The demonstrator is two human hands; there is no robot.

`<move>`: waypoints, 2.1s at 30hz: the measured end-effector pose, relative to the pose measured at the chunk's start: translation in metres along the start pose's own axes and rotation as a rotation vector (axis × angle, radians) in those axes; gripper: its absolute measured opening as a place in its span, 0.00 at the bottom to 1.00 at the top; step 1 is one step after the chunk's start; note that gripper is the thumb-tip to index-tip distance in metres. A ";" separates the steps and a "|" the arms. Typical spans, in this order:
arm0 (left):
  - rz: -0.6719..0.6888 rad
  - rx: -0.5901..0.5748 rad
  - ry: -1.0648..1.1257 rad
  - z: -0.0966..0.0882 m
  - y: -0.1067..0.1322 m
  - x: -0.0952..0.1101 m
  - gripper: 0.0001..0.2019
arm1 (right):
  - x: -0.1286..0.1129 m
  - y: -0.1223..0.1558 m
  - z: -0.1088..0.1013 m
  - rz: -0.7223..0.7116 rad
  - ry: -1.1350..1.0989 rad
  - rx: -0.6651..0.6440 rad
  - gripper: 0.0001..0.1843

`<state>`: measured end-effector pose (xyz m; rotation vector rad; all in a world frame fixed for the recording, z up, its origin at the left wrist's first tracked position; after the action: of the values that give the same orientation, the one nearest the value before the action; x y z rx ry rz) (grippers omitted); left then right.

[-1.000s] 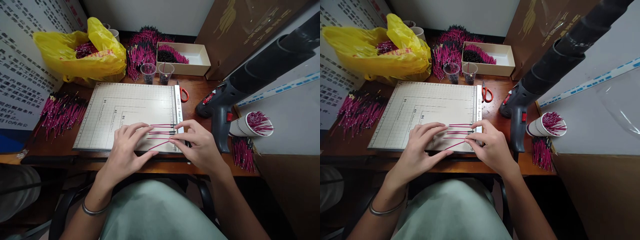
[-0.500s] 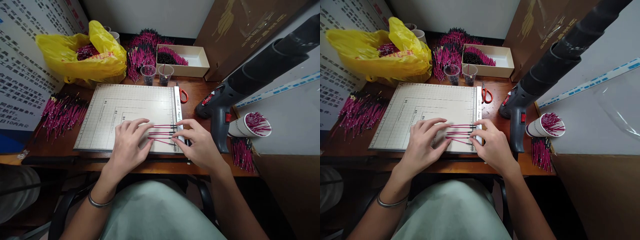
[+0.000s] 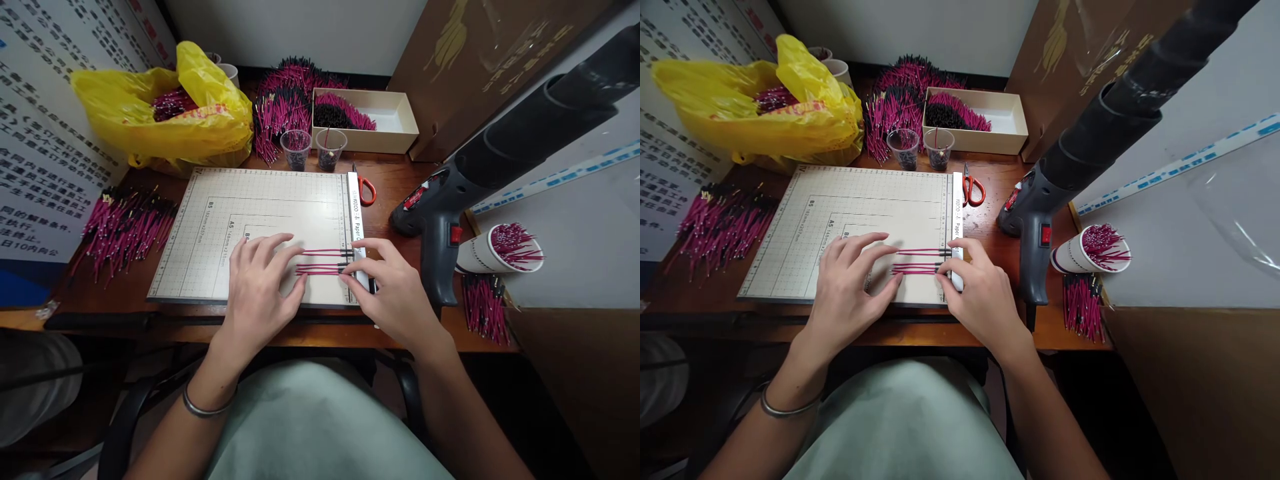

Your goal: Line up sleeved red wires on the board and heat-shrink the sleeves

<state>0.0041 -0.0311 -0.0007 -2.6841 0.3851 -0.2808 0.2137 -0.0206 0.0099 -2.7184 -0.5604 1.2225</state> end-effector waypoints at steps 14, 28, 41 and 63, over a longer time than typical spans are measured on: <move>0.002 -0.038 0.016 0.011 -0.013 0.019 0.14 | 0.005 -0.007 0.004 0.113 -0.019 0.142 0.10; 0.264 -0.137 -0.155 0.017 0.006 0.051 0.26 | 0.009 -0.011 0.009 0.166 -0.033 0.167 0.09; 0.343 -0.199 -0.108 0.023 0.002 0.051 0.29 | 0.003 0.004 0.006 0.152 -0.096 0.215 0.14; 0.487 -0.189 -0.151 0.013 -0.001 0.011 0.29 | 0.012 -0.010 -0.001 0.201 -0.188 0.257 0.12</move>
<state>0.0176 -0.0284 -0.0099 -2.6577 1.0352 0.1071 0.2191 -0.0073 0.0051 -2.5070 -0.1342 1.4929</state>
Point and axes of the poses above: each hand's wrist, its own y-axis away from the middle knuckle, its own z-axis out of the palm, x = y × z, the point moved 1 cm from there along -y, towards the middle knuckle, and after that the axes turned 15 degrees about -y, right-handed, at the moved point
